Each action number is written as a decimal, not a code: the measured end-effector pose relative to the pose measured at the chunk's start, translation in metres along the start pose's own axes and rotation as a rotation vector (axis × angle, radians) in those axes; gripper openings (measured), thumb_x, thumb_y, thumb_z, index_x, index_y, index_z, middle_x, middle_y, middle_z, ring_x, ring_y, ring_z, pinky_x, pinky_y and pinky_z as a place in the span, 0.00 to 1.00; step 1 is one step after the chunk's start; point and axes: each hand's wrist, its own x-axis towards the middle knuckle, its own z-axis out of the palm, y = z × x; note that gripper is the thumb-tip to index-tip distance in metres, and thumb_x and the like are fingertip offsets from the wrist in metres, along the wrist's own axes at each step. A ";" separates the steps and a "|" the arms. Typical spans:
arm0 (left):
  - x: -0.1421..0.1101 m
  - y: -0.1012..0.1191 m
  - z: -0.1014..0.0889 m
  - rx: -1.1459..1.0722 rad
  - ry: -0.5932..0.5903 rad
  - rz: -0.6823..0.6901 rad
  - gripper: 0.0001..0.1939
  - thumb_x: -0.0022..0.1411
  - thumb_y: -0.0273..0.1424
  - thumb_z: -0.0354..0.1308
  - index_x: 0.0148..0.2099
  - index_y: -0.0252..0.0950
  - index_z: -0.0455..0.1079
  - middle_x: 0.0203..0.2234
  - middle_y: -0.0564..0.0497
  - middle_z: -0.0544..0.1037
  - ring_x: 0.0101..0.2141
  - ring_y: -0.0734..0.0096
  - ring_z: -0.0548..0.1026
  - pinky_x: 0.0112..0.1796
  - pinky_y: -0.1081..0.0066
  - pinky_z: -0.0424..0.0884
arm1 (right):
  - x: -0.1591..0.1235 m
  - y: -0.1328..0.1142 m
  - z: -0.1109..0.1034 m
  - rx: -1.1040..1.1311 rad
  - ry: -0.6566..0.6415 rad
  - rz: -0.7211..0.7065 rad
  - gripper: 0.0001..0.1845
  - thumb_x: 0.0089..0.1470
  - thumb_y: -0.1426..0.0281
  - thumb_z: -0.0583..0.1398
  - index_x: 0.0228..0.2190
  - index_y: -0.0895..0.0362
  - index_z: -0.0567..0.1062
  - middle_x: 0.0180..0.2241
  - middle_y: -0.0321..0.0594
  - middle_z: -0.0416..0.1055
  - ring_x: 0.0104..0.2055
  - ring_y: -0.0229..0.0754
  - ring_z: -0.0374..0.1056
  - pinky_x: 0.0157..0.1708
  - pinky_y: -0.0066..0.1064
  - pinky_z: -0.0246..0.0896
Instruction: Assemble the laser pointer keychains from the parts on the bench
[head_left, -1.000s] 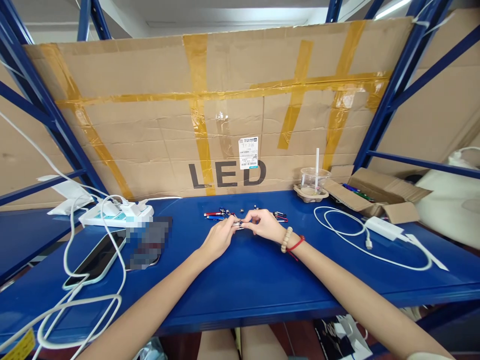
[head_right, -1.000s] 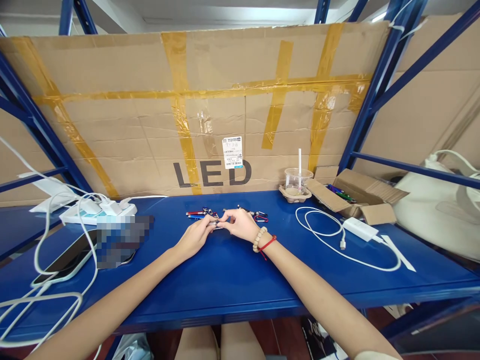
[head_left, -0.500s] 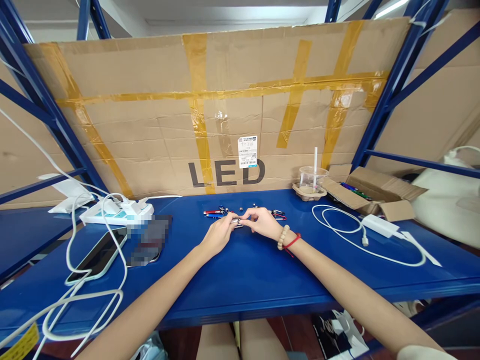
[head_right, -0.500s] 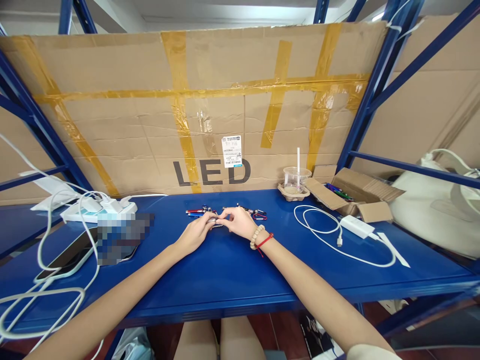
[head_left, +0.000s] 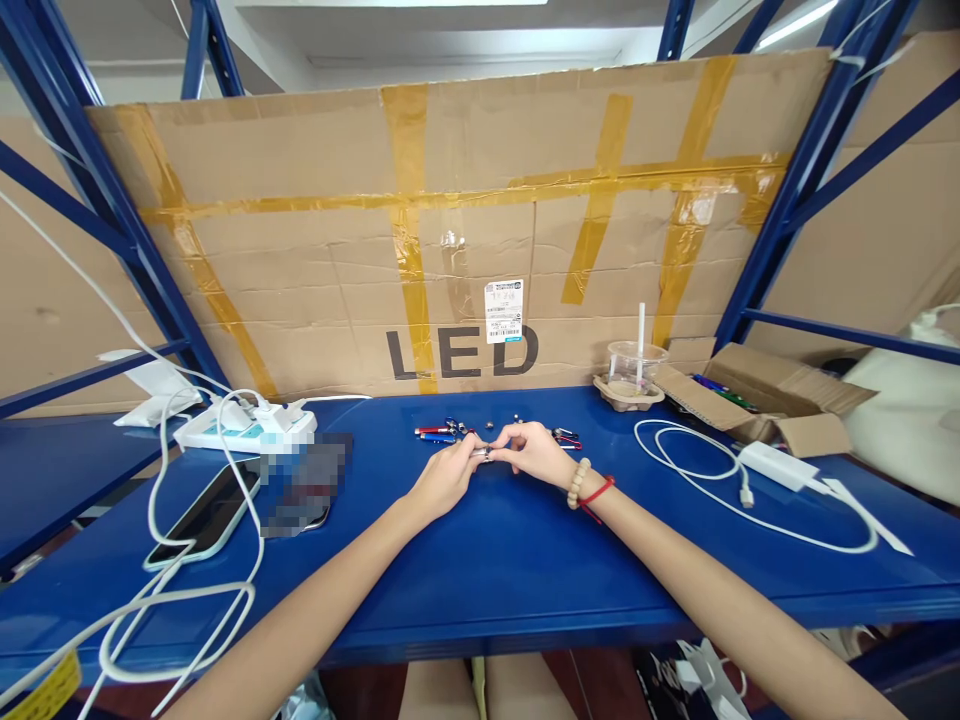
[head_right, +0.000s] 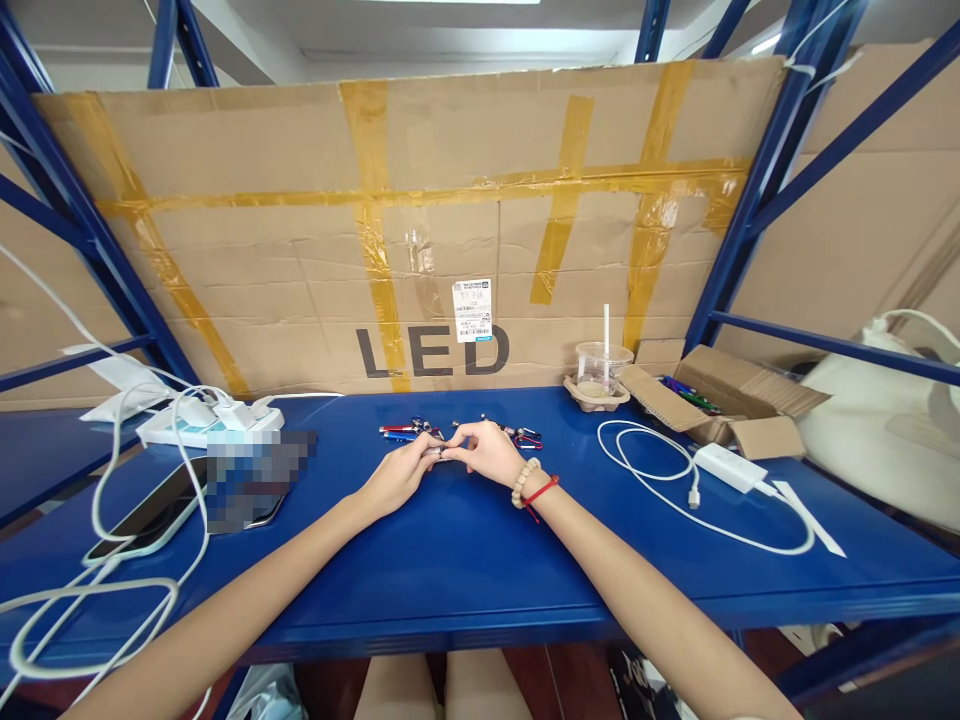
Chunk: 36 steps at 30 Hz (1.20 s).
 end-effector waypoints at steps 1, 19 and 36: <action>0.000 -0.001 0.000 -0.003 -0.001 -0.005 0.10 0.63 0.32 0.38 0.42 0.38 0.58 0.32 0.51 0.72 0.33 0.69 0.71 0.33 0.72 0.64 | 0.000 0.000 0.000 0.000 0.003 0.001 0.18 0.44 0.56 0.60 0.25 0.60 0.74 0.12 0.34 0.65 0.15 0.33 0.62 0.19 0.23 0.54; 0.005 0.000 0.000 -0.013 0.020 -0.101 0.12 0.64 0.35 0.36 0.45 0.40 0.56 0.37 0.50 0.71 0.36 0.68 0.71 0.35 0.71 0.64 | 0.000 -0.007 -0.004 -0.096 0.043 -0.034 0.17 0.47 0.57 0.58 0.34 0.56 0.74 0.27 0.35 0.72 0.18 0.30 0.63 0.21 0.23 0.54; 0.011 -0.012 0.008 -0.194 0.280 -0.301 0.08 0.62 0.36 0.39 0.34 0.37 0.52 0.24 0.54 0.66 0.25 0.73 0.67 0.28 0.73 0.60 | -0.003 -0.005 0.005 -0.485 -0.067 -0.318 0.09 0.51 0.65 0.57 0.29 0.54 0.76 0.37 0.37 0.69 0.39 0.36 0.65 0.39 0.26 0.59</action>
